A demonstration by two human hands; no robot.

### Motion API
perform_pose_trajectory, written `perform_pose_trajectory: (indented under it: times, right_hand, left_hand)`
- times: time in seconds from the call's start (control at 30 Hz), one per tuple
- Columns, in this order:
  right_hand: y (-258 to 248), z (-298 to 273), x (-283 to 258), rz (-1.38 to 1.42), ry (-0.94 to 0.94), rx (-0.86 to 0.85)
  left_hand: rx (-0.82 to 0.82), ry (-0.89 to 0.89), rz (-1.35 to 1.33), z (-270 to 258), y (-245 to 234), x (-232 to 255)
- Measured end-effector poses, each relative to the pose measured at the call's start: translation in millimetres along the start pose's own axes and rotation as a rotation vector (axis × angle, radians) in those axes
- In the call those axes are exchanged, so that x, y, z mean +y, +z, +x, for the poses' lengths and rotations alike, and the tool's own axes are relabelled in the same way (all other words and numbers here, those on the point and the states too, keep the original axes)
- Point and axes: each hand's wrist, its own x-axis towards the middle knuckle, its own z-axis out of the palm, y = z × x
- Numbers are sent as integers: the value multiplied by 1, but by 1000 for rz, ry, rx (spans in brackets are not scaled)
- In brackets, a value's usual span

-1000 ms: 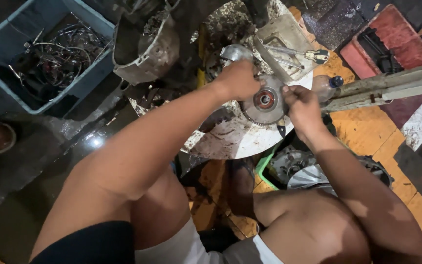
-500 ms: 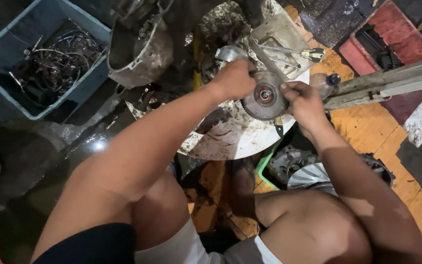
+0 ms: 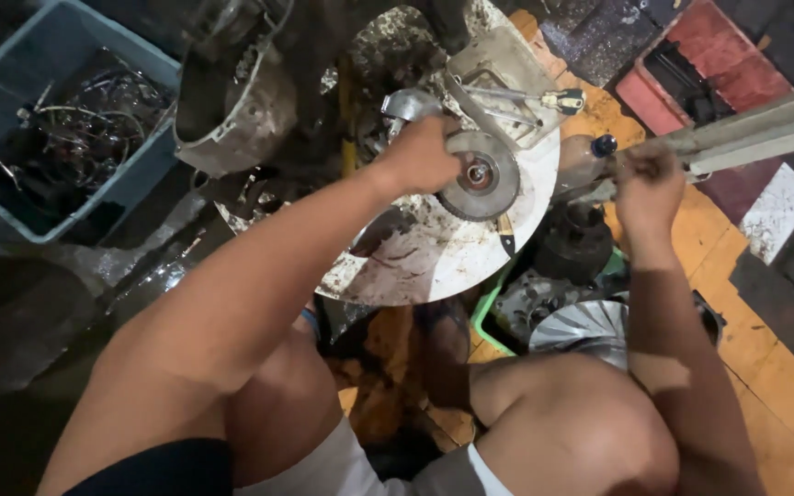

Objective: The person scrubs a circular metal mechanical part with a brush while holding it under a running tap. The person rotates the part to clean different areas and rinses it with water.

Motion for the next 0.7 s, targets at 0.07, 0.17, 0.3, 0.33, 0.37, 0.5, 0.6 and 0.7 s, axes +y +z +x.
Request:
perform_pose_trajectory:
  times: [0.07,0.17,0.3,0.33,0.37,0.5,0.6,0.7]
  right_hand:
    - [6,3,39,-84,2,-66]
    - [23,-14,33,-224,73,-193]
    - [48,-2,52,-355,152,-171]
    - [53,0,52,-350,152,-169]
    - [58,1,53,-332,137,-142]
    - [71,10,96,-448,214,-101]
    - [72,4,76,-428,167,-63]
    - [67,-12,56,-213,162,89]
  left_hand:
    - [60,74,68,24,9,-24]
    - [116,137,138,33,15,-36]
    - [152,122,141,45,19,-41]
    - [154,123,145,44,20,-38]
    - [151,94,132,44,22,-34]
    - [139,103,110,50,22,-34]
    - [125,78,123,41,18,-28]
    - [121,55,118,27,14,-18]
